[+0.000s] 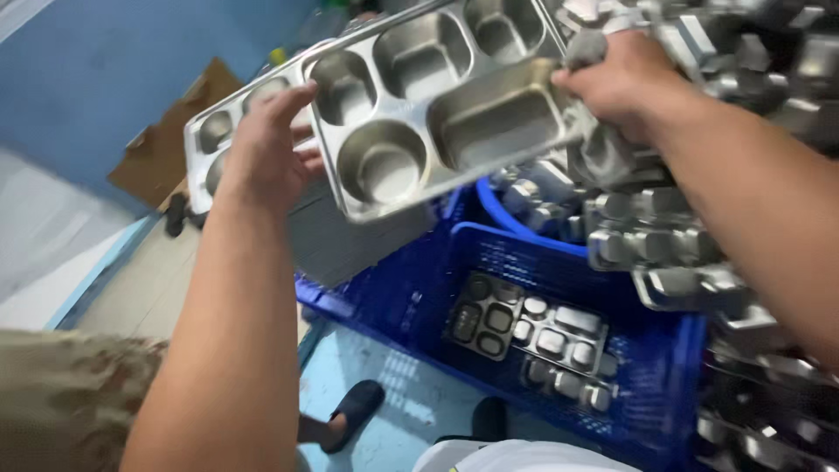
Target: The person wipes stainless steel compartmentalized trays with a cloth, handling them one at a time from a large pile in blue crates. The person wipes both sides of each tray and places the cleaned trays into a separate stack.
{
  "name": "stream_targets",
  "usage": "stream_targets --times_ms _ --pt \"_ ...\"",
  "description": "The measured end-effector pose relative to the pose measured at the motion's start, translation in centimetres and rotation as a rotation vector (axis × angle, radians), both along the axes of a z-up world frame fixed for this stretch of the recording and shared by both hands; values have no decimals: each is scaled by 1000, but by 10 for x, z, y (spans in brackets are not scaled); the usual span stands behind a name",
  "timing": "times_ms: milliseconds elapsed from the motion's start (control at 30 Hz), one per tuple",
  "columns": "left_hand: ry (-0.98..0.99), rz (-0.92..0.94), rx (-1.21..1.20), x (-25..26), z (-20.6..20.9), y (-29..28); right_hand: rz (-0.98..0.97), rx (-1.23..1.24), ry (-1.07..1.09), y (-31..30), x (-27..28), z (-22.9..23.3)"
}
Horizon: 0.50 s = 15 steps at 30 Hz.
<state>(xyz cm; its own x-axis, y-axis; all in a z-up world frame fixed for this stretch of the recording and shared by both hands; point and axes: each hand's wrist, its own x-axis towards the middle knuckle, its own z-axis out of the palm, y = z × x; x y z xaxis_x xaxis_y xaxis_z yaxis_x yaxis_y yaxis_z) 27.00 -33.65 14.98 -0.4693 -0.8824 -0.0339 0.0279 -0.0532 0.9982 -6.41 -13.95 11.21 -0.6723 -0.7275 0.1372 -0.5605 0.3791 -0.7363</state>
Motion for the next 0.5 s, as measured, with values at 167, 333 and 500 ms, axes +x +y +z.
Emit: stream_targets --times_ms 167,333,500 --pt "-512 309 -425 52 15 -53 323 -232 -620 -122 42 13" --pt "-1229 333 -574 53 7 -57 335 -196 -562 -170 89 8" --pt "-1041 371 -945 21 -24 -50 549 -509 -1064 -120 64 12"
